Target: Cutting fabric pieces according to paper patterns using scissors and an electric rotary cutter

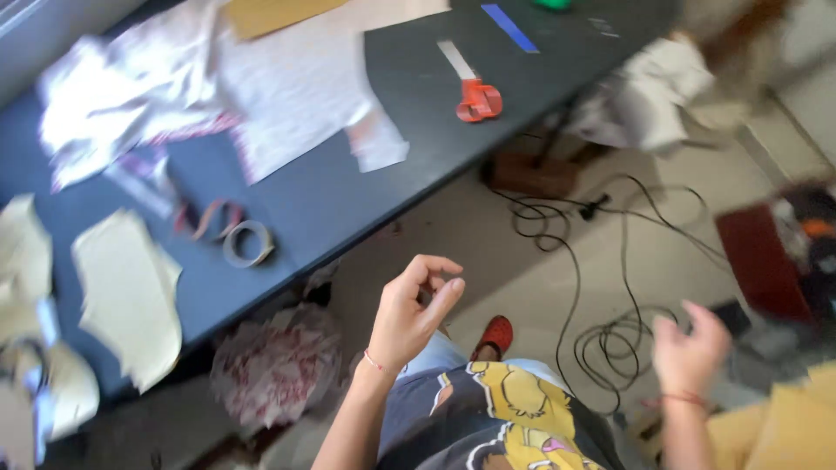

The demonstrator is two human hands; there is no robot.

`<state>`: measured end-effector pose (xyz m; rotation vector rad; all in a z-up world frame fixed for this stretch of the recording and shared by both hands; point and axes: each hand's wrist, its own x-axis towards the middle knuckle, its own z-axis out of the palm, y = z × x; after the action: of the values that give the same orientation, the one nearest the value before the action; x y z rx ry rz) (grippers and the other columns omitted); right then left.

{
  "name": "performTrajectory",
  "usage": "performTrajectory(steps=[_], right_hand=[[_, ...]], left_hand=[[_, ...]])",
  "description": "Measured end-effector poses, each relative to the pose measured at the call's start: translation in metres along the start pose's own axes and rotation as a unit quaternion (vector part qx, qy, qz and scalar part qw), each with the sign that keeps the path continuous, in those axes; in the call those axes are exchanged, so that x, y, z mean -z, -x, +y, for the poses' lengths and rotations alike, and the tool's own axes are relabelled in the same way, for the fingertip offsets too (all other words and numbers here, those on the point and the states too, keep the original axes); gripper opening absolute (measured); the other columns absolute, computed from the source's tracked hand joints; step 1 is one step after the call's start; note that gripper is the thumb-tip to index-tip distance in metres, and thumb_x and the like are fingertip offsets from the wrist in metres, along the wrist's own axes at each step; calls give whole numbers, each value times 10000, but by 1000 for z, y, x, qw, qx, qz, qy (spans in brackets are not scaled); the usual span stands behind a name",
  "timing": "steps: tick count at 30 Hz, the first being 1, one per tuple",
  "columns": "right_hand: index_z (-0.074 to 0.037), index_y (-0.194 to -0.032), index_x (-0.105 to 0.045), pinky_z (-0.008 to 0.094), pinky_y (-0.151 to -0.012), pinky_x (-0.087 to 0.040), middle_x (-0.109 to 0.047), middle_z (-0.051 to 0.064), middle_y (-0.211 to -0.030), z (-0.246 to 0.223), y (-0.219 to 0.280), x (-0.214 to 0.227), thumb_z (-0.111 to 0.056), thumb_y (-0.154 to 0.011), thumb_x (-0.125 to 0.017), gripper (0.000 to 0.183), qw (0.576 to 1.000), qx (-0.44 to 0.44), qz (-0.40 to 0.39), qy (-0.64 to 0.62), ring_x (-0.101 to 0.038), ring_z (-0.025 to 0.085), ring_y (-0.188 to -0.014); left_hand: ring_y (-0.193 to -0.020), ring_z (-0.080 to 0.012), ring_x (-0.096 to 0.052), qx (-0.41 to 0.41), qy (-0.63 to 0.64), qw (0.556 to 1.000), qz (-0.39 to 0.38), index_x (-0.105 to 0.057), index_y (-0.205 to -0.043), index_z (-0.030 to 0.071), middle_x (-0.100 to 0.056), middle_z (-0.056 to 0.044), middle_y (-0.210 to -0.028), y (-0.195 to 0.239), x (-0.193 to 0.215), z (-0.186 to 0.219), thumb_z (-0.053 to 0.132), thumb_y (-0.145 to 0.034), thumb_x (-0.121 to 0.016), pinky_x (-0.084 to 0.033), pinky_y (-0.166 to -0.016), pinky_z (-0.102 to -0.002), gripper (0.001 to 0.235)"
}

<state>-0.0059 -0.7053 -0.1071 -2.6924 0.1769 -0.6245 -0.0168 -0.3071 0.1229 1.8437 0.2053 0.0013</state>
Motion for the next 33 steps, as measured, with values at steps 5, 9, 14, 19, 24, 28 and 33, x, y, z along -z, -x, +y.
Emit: performTrajectory(steps=[5, 9, 14, 19, 24, 28, 33], right_hand=[[-57, -1098, -563, 368, -905, -400, -466, 131, -1194, -250, -58, -53, -82, -789, -613, 315, 927, 184, -217, -246, -457, 285, -1116], [-57, -1024, -604, 377, -878, -421, -516, 124, -1137, -361, -84, -92, -45, -785, -623, 240, 906, 226, -229, -276, -506, 296, -1058], [25, -1034, -592, 374, -942, -381, -531, 199, -1130, -454, -95, -146, 9, -808, -573, 228, 874, 321, -228, -285, -509, 298, -1045], [-25, -975, -625, 353, -932, -394, -557, 166, -1105, -529, -84, -173, 7, -805, -585, 178, 858, 347, -260, -276, -525, 268, -1031], [-80, -896, -636, 394, -952, -390, -547, 89, -1147, -574, -82, -185, -39, -792, -590, 121, 837, 357, -351, -220, -502, 269, -1083], [-87, -895, -649, 366, -942, -393, -560, 66, -1132, -587, -88, -195, -57, -772, -592, 139, 823, 379, -381, -181, -518, 249, -1032], [-115, -900, -651, 335, -957, -384, -567, 53, -1135, -592, -87, -222, -56, -749, -589, 173, 821, 372, -405, -154, -529, 215, -1035]], left_hand=[[-496, -89, -493, -10, 35, 981, 190, -618, -885, 102, -565, -26, -548, 2, 75, -60, 158, -776, -630, -417, -470, -209, 123], [-533, -107, -531, 46, 2, 975, 215, -620, -892, 123, -588, -22, -570, -9, 153, -96, 193, -781, -626, -456, -521, -225, 132], [-674, -84, -518, 76, -34, 973, 215, -581, -905, 72, -542, -7, -756, -37, 258, -133, 170, -807, -544, -428, -641, -224, 144], [-626, -57, -523, 98, 167, 908, 371, -590, -875, 70, -588, -16, -752, -84, 371, -252, 150, -816, -538, -432, -561, -173, 113], [-755, -72, -561, 115, 59, 821, 556, -620, -860, 99, -632, -10, -811, -139, 517, -356, 169, -753, -566, -449, -692, -200, 139], [-873, -210, -584, 282, -142, 759, 570, -595, -973, 186, -605, -45, -930, -162, 605, -423, 312, -656, -547, -419, -805, -318, 344], [-916, -314, -507, 363, -249, 726, 529, -541, -1062, 194, -518, -93, -1013, -166, 662, -463, 313, -704, -535, -378, -851, -374, 378]])
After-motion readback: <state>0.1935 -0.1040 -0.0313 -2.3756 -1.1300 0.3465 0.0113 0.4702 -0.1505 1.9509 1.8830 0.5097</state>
